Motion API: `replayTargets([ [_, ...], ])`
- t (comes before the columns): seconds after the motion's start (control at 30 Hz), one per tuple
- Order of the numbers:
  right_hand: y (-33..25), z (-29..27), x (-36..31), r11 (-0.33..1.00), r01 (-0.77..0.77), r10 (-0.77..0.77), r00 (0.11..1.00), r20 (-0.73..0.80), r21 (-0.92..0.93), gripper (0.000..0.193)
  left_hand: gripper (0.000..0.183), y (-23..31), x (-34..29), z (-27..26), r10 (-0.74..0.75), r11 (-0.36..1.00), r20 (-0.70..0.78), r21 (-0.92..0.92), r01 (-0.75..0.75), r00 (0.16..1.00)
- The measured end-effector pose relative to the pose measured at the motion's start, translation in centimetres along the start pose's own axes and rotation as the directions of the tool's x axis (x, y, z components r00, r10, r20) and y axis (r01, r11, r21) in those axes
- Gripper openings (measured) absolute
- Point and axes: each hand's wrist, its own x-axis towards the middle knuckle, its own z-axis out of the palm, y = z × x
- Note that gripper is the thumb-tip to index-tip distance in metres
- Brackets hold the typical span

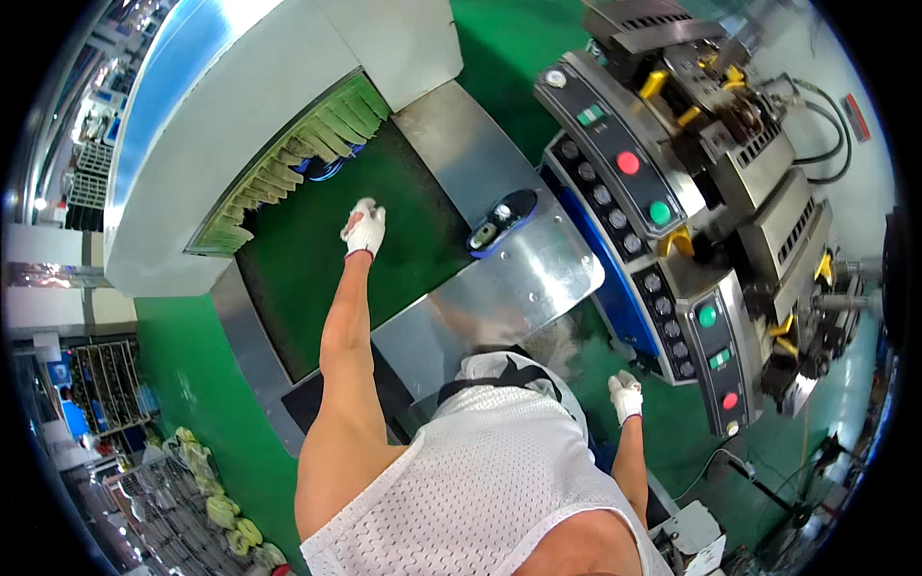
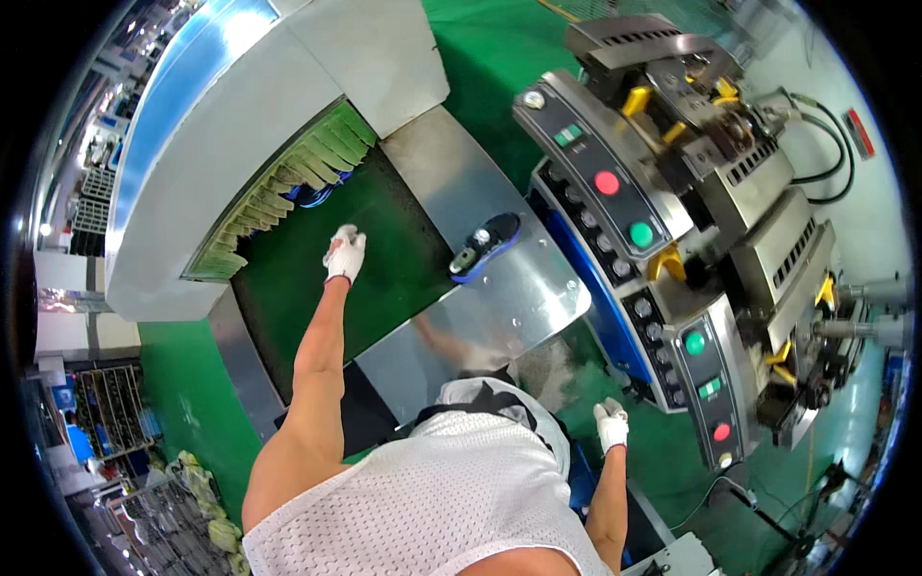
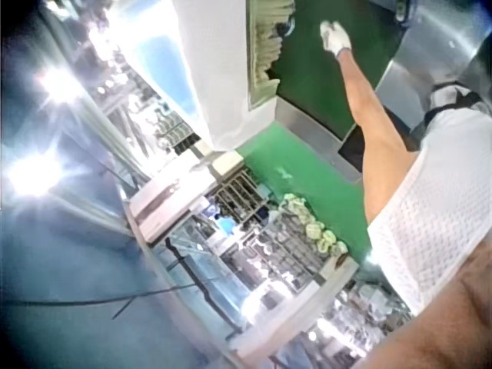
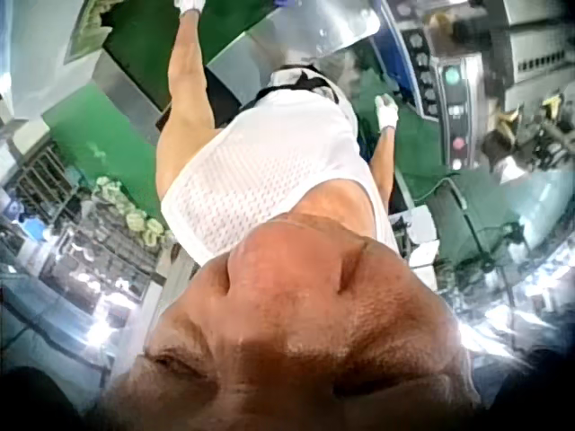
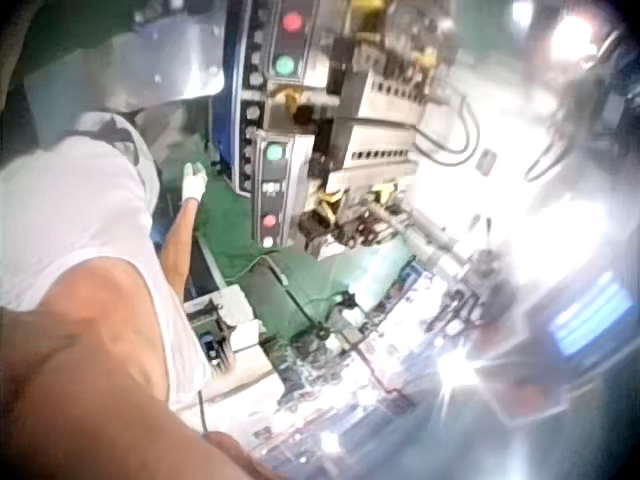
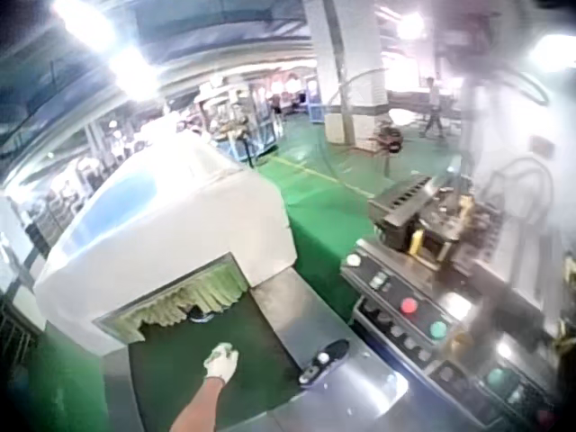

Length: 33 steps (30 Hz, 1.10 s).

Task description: The person repeatedly picks up blue shoe uppers from a conveyor belt and places them into a metal jig on a machine. They press a green button to activate the machine, then remove the processed shoes and place them on a metal tray. The person continues this cycle of loading, processing, and unloading shoes throughout the video.

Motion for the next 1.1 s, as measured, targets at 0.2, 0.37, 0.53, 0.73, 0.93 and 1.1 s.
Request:
replayTargets([
  [0.2, -7.0, -0.2, 1.2, 0.966, -0.21, 0.229, 0.967, 0.115, -0.152, 0.055, 0.071, -4.6, 7.8, 3.2, -0.161, 0.98, 0.153, 0.141, 0.14, 0.975],
  [0.37, -15.9, 0.1, -1.5, 0.919, -0.314, 0.339, 0.938, 0.069, -0.239, 0.053, 0.074, -10.9, 21.0, 3.4, -0.038, 0.981, -0.047, 0.187, 0.046, 0.998],
  [0.53, -15.9, 0.5, -2.4, 0.824, -0.372, 0.42, 0.907, 0.019, -0.427, 0.056, 0.084, -11.2, 28.8, 2.4, -0.363, 0.904, 0.304, 0.344, 0.254, 0.881],
  [0.73, -20.1, 3.4, -0.5, 0.697, 0.156, 0.06, 0.96, 0.274, -0.7, 0.042, 0.08, -17.7, 25.6, 7.9, -0.042, 0.994, 0.137, 0.108, 0.027, 0.99],
  [0.93, -30.7, 7.7, 1.0, 0.786, 0.317, -0.113, 0.918, 0.381, -0.531, 0.05, 0.074, -10.6, 12.5, 5.0, -0.217, 0.946, 0.202, -0.198, 0.257, 0.955],
  [1.1, -33.6, 9.8, 0.2, 0.775, 0.511, -0.335, 0.832, 0.443, -0.373, 0.049, 0.079, -7.7, -0.2, 3.8, -0.154, 0.962, 0.191, -0.196, 0.191, 0.969],
])
